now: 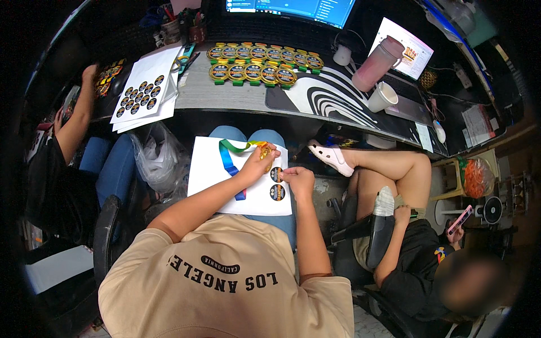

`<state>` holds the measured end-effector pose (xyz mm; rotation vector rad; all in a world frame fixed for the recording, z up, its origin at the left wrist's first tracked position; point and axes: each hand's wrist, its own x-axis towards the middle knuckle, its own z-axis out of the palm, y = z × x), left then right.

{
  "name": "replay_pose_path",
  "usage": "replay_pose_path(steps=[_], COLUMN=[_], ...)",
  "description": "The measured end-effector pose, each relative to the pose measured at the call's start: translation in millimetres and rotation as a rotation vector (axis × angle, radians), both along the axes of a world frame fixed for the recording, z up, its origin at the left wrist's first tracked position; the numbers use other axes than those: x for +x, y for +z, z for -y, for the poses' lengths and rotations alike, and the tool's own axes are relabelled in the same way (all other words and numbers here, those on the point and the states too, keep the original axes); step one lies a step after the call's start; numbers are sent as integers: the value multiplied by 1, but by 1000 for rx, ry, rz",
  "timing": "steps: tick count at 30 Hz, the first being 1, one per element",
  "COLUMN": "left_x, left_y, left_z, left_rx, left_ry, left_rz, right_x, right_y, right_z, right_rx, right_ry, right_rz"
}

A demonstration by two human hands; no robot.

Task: The person assembles medals by attaching circular stickers to the front of gold-colored medallions and threading rainbow ribbons through the top loop. They handle each medal individually, place the sticker, thread the ribbon, and set the finished medal on the desk.

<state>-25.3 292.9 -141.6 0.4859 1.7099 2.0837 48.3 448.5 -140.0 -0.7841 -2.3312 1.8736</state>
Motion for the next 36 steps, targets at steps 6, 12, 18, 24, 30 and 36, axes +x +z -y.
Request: replay_pose_path(steps=[6, 12, 18, 24, 30, 36], left_x=[0, -2, -2, -2, -3, -3], left_y=[0, -4, -4, -4, -7, -5], left_z=[1, 0, 0, 0, -1, -1], left_rx=[13, 17, 19, 14, 15, 34], left_ry=[-7, -12, -3, 4, 8, 0], left_rz=[30, 48, 35, 44, 44, 52], right_x=[-2, 0, 9, 12, 11, 15], right_y=[-6, -5, 4, 11, 2, 4], right_z=[-1, 1, 16, 18, 19, 21], right_rx=[-80, -62, 237, 349, 236, 364], right_ry=[-11, -28, -62, -65, -96, -64], right_rz=[8, -8, -87, -102, -180, -125])
